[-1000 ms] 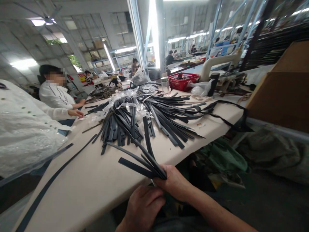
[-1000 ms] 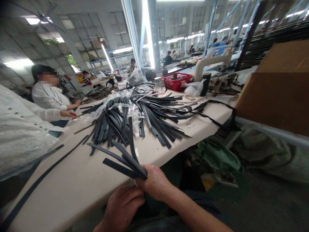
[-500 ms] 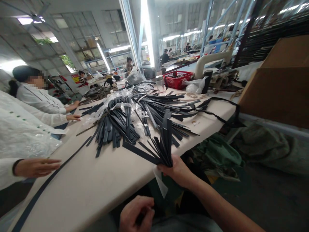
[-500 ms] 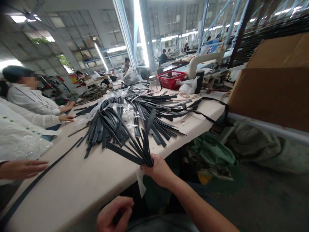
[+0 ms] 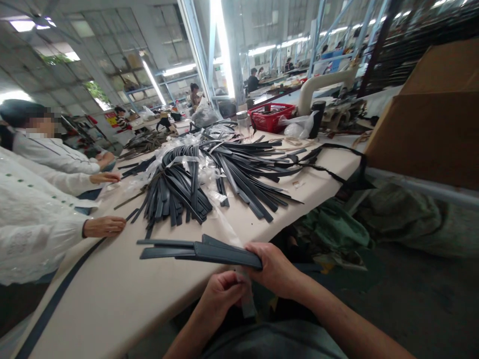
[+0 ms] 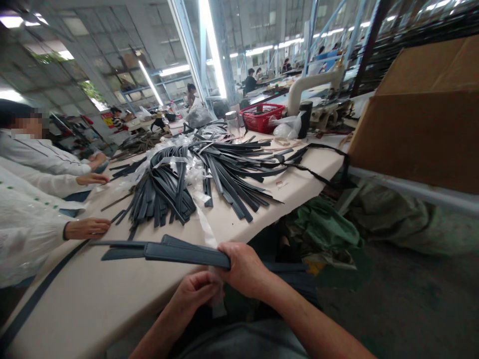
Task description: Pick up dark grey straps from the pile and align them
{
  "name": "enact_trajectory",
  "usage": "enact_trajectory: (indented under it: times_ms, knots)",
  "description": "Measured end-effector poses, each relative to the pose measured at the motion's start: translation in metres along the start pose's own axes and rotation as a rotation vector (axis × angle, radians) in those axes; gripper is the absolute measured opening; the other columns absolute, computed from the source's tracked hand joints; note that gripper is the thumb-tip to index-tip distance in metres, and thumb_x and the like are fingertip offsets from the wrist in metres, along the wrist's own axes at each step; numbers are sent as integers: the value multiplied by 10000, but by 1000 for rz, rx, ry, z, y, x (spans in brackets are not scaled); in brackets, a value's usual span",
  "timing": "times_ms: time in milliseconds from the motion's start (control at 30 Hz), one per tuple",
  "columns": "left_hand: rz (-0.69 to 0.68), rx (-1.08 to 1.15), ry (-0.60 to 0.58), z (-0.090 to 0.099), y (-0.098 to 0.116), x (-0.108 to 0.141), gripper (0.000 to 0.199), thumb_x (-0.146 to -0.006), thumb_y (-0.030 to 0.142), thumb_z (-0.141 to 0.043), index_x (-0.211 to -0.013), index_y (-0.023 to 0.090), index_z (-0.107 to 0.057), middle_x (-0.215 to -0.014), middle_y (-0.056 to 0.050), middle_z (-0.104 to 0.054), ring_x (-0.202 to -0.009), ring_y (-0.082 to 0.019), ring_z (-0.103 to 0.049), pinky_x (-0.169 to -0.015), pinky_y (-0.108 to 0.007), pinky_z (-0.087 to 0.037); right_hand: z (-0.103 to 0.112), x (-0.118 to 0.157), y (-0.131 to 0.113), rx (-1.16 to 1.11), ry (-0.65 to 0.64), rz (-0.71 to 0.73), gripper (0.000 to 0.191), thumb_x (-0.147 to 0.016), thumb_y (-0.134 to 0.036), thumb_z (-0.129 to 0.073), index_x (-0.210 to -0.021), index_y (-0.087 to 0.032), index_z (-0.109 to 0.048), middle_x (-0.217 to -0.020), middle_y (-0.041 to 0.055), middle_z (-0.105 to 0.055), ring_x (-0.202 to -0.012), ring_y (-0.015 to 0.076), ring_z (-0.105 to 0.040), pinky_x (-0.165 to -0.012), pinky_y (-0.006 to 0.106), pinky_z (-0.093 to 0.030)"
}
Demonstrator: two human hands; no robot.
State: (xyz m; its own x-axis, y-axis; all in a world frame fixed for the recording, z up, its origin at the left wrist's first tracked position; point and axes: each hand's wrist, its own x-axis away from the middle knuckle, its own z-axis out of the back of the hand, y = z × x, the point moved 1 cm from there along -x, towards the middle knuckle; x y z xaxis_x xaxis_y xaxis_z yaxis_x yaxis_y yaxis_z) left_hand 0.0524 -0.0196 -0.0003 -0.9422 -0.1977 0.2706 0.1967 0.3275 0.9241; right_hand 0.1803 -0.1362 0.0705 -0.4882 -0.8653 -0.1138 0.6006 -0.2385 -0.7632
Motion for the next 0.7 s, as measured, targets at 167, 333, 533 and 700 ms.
enact_trajectory:
  times_ms: [167, 333, 533, 700]
  knots:
    - [75, -138, -90, -1, 7, 12, 412, -784, 513, -715, -835, 107, -757, -662, -21, -624, -597, -89, -471, -597, -231, -345, -3, 0, 1, -31, -2, -2, 147, -689, -77, -593, -657, -200, -519, -616, -52, -538, -602, 136, -488, -565, 253, -285]
    - [146, -81, -114, -8, 5, 12, 409, -715, 489, -780, -853, 104, -774, -730, -80, -720, -641, -130, -587, -642, -245, -409, -1, 0, 3, -121, 24, -3, 89, -756, -161, -586, -690, -198, -539, -653, -42, -526, -628, 143, -479, -585, 259, -328]
    - [33, 307, 135, -14, 17, -1, 343, -628, 412, -879, -639, 140, -672, -646, -11, -671, -592, -82, -579, -582, -181, -453, 20, 31, 14, -283, 98, -162, 299, -888, -445, -537, -821, -169, -630, -657, -25, -542, -573, 148, -519, -517, 251, -404]
    - [-31, 583, 273, -15, 35, -15, 438, -491, 397, -957, -647, 152, -628, -643, 10, -681, -595, -92, -637, -628, -197, -538, 22, 83, 30, -250, 210, -361, 449, -831, -596, -532, -678, -185, -629, -629, 26, -616, -533, 175, -563, -516, 282, -473]
